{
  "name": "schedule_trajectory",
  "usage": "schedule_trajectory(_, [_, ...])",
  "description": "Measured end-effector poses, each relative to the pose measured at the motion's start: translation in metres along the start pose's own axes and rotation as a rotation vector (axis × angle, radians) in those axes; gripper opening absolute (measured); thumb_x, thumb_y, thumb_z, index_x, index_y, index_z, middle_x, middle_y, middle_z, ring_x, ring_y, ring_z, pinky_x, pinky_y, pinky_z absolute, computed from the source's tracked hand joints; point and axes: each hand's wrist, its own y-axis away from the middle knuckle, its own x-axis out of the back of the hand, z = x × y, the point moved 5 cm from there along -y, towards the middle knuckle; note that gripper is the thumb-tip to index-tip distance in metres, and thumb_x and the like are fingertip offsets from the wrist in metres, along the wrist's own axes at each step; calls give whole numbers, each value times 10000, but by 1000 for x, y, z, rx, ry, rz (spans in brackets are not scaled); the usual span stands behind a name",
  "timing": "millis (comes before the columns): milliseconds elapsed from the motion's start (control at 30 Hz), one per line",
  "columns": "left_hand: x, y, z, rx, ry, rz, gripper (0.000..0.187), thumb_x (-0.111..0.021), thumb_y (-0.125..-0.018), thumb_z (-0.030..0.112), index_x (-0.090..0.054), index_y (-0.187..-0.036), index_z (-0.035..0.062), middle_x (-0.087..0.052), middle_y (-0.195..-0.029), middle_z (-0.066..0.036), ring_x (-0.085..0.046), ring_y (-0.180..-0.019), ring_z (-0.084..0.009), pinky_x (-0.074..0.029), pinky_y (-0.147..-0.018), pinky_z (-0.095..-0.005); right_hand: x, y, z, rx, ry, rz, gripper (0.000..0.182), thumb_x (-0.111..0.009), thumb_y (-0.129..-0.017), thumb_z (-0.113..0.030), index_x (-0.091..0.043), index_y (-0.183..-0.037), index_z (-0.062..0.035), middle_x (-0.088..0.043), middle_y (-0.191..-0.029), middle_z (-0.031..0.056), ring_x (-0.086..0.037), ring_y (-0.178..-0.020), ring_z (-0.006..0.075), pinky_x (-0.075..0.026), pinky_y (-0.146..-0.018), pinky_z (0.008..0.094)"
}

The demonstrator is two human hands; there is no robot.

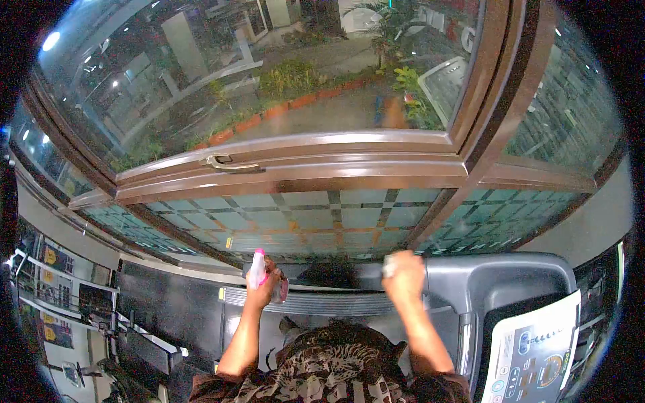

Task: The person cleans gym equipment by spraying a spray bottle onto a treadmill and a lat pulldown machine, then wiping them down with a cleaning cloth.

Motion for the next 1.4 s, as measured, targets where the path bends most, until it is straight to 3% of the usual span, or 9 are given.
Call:
schedule_trajectory(133, [-1,-12,10,39,139,39,177,-674,-861,22,-559,-995,34,-568,-828,-19,-574,-763,-125,-521,-722,-310,97,-9,90,-336,175,346,362,-699,-679,-1,-562,-1012,-45,-599,-909,182,-574,-898,421,-474,-760,526])
schedule_trajectory(267, [-9,-20,-35,-37,278,126,161,-665,-866,-13,-548,-968,24,-559,-830,-16,-592,-735,-125,-537,-692,-313,88,7,131,-382,260,202,397,-711,-727,-35,-545,-1088,-32,-604,-1037,187,-571,-961,453,-469,-814,536])
schedule_trajectory(333, [-11,-20,-23,-38,294,104,154,-668,-871,-4,-545,-960,25,-561,-831,-15,-591,-730,-123,-537,-686,-309,71,11,102,-313,344,202,368,-733,-695,-50,-569,-1024,-42,-615,-994,180,-585,-904,423,-477,-777,522])
schedule_trajectory(433, [-18,-22,-23,-25,306,83,144,-665,-880,5,-545,-957,26,-558,-824,-15,-590,-727,-119,-538,-682,-307,35,13,60,-186,103,231,323,-712,-676,-24,-594,-976,-34,-627,-882,192,-596,-813,427,-478,-726,509])
schedule_trajectory(600, [-20,-21,-30,5,287,35,152,-652,-898,28,-535,-994,27,-552,-833,-24,-595,-729,-123,-543,-683,-316,-43,18,-26,-10,114,-153,455,-788,-597,-132,-610,-1014,-90,-576,-1032,105,-562,-964,330,-469,-796,488])
schedule_trajectory(767, [-16,-22,-52,22,585,38,170,-609,-892,27,-519,-1037,26,-552,-859,-38,-607,-733,-140,-546,-686,-332,-37,14,-54,186,65,-147,446,-772,-615,-127,-606,-1026,-78,-585,-1029,115,-567,-952,339,-479,-821,476])
schedule_trajectory(1067, [-15,-23,-43,10,373,31,170,-612,-913,103,-527,-1035,19,-578,-829,-46,-596,-718,-133,-529,-664,-320,111,-17,123,-458,200,415,327,-664,-760,-37,-569,-1072,-24,-615,-918,218,-588,-883,450,-475,-803,517])
schedule_trajectory(1200, [-16,-28,-42,6,342,34,172,-625,-904,131,-532,-1003,25,-575,-792,-43,-583,-702,-131,-520,-657,-315,75,-6,118,-370,410,216,374,-693,-750,-45,-569,-1104,-45,-619,-925,211,-590,-893,444,-478,-813,523])
schedule_trajectory(1400, [-19,-36,-36,-69,109,-20,137,-565,-926,77,-510,-1026,1,-586,-784,-62,-602,-697,-145,-538,-641,-329,-15,5,25,-255,16,-15,396,-722,-621,-35,-602,-996,-73,-608,-1046,155,-583,-941,393,-495,-816,495])
